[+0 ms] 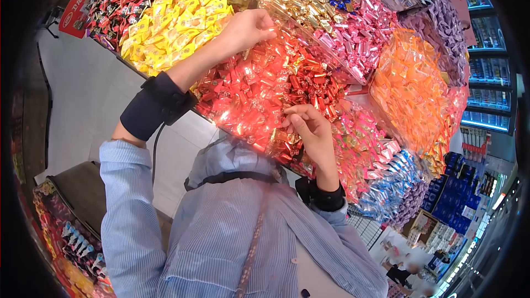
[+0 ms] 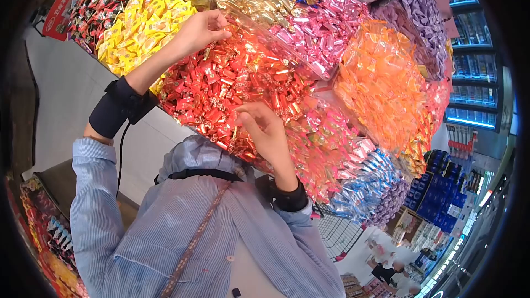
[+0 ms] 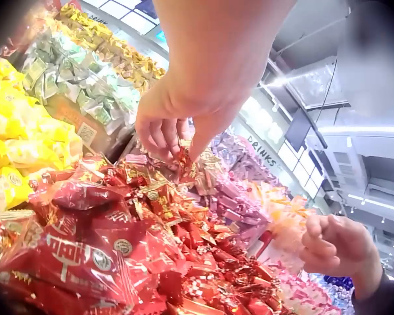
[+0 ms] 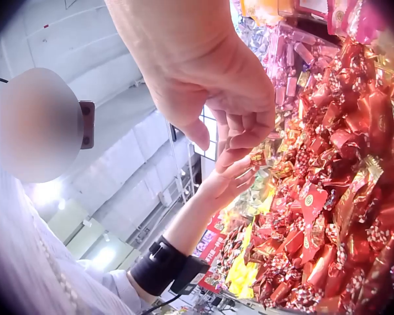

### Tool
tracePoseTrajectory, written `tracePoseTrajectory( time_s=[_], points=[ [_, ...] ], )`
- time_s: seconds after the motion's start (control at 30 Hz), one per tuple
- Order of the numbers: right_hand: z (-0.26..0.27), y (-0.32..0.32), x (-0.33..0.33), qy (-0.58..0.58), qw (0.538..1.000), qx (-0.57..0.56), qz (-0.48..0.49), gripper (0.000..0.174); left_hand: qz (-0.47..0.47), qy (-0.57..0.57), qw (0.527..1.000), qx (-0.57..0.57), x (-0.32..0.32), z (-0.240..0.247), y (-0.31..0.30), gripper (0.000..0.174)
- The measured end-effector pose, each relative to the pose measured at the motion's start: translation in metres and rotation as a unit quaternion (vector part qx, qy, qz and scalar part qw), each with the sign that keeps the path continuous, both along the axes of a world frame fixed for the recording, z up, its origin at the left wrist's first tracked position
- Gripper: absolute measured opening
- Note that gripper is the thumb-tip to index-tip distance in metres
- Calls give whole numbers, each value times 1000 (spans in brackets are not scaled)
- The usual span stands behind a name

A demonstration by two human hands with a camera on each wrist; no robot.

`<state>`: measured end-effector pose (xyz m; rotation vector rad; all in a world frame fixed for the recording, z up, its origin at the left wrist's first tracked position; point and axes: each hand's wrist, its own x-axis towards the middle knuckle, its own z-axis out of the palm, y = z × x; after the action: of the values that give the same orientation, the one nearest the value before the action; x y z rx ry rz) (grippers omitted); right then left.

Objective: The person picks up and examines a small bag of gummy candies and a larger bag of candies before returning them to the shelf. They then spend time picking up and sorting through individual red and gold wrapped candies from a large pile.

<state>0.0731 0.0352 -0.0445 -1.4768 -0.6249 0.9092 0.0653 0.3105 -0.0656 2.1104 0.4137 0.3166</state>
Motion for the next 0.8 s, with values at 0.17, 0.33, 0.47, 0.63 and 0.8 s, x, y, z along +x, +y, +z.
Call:
tracePoseTrajectory(
  time_s=[0.17, 0.33, 0.47, 0.63, 0.8],
  points=[
    [2, -1, 1, 16, 1000, 8, -21, 14, -32, -60, 980, 187, 10, -15, 1, 16],
    [2, -3, 5, 18, 1000, 3, -26, 14, -7, -73, 971, 228, -1, 13, -5, 17],
    [5, -6, 8, 13, 999, -7, -40, 14, -22, -88, 971, 221, -31, 35, -14, 15],
    [-3, -13, 16, 4, 999, 1, -52, 15, -109, -78, 952, 276, -85, 42, -43, 13],
    [-6, -15, 18, 4, 999, 0, -53, 15, -180, -13, 922, 343, -116, 18, -68, 12]
  ],
)
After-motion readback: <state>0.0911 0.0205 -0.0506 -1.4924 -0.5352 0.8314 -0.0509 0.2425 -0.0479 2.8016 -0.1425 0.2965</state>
